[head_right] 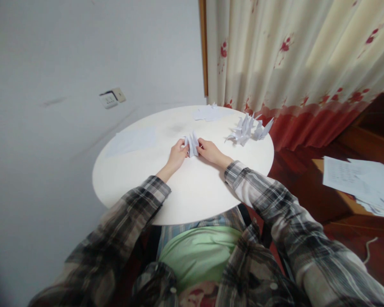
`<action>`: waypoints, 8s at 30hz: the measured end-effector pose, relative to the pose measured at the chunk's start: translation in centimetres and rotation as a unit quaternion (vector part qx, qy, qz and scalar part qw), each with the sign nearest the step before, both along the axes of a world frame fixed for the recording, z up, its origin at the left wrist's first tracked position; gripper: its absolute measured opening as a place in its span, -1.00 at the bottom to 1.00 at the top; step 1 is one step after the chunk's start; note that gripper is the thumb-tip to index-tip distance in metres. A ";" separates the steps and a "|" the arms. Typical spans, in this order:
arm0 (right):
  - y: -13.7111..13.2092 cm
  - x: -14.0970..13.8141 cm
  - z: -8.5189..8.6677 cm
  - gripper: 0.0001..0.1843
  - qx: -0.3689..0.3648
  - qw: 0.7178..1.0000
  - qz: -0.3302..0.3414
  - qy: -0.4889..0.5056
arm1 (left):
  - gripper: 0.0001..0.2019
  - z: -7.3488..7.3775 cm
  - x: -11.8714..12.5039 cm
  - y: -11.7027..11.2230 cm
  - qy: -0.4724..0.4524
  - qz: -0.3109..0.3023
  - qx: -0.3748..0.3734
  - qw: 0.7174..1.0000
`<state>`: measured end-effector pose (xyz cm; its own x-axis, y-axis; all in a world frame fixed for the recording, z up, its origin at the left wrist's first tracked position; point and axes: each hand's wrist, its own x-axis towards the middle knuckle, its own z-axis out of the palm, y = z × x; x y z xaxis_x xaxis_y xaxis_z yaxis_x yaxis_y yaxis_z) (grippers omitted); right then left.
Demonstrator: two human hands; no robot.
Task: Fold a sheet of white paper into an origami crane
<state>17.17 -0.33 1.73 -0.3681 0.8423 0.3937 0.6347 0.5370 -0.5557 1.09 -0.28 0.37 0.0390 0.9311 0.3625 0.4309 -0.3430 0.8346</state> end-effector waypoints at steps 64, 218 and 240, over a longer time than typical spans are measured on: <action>0.2 0.0 -0.2 -0.85 0.007 1.000 0.001 -0.009 | -0.95 -0.3 -0.2 0.3 0.036 -0.008 0.022 0.999; -0.1 -0.1 -0.3 -0.84 0.007 1.000 -0.029 -0.002 | -0.87 0.8 0.3 -0.7 -0.031 0.030 -0.036 0.998; -0.1 -0.2 -0.2 -0.84 0.011 1.000 -0.025 -0.009 | -0.88 0.8 0.3 -0.5 -0.034 0.025 -0.043 0.998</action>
